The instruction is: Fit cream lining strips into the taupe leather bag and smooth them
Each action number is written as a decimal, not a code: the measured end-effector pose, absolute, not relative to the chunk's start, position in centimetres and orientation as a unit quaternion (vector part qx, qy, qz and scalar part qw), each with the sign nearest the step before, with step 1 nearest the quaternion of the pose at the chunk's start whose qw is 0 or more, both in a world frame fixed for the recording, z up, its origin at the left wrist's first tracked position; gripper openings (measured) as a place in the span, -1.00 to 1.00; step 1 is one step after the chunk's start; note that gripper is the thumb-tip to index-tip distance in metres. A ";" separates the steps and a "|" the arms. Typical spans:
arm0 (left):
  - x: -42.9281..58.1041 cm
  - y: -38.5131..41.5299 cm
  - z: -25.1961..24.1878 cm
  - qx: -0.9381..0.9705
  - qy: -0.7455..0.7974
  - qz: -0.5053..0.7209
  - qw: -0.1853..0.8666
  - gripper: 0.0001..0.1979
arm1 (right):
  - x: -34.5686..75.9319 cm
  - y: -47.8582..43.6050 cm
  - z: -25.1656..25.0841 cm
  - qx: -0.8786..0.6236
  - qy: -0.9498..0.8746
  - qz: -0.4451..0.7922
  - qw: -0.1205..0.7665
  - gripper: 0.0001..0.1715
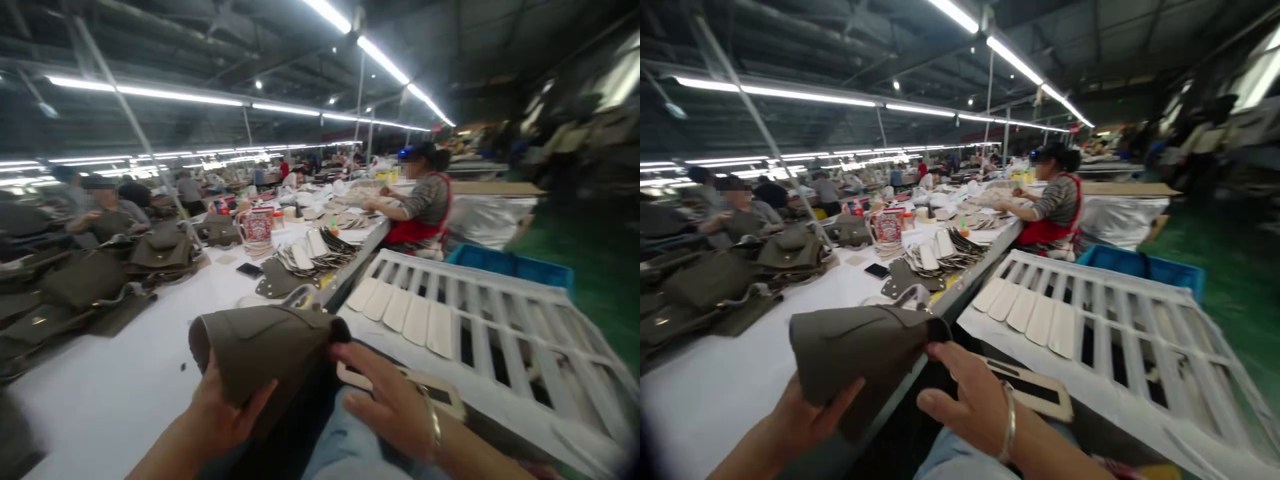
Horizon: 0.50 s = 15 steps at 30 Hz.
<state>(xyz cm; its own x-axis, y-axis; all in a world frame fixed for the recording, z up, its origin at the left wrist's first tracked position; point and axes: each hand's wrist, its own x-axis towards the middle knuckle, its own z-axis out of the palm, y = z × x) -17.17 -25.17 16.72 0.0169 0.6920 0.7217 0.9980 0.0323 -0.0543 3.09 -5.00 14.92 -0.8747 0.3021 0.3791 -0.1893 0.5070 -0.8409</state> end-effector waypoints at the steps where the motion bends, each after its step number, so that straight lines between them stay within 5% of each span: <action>1: -15.6 -23.6 16.6 -0.682 -0.627 -0.234 0.294 -0.71 | 2.7 -4.4 14.7 -0.047 -0.812 0.522 0.256 -0.47; 9: -7.4 -14.8 15.8 -0.801 -0.505 -0.200 0.253 -0.79 | 4.1 -0.5 12.0 -0.240 -0.548 0.705 0.381 -0.57; 15: -11.5 -17.8 14.2 -0.746 -0.548 -0.351 0.141 -0.41 | 9.1 4.2 13.8 -0.320 -0.435 0.704 0.461 -0.64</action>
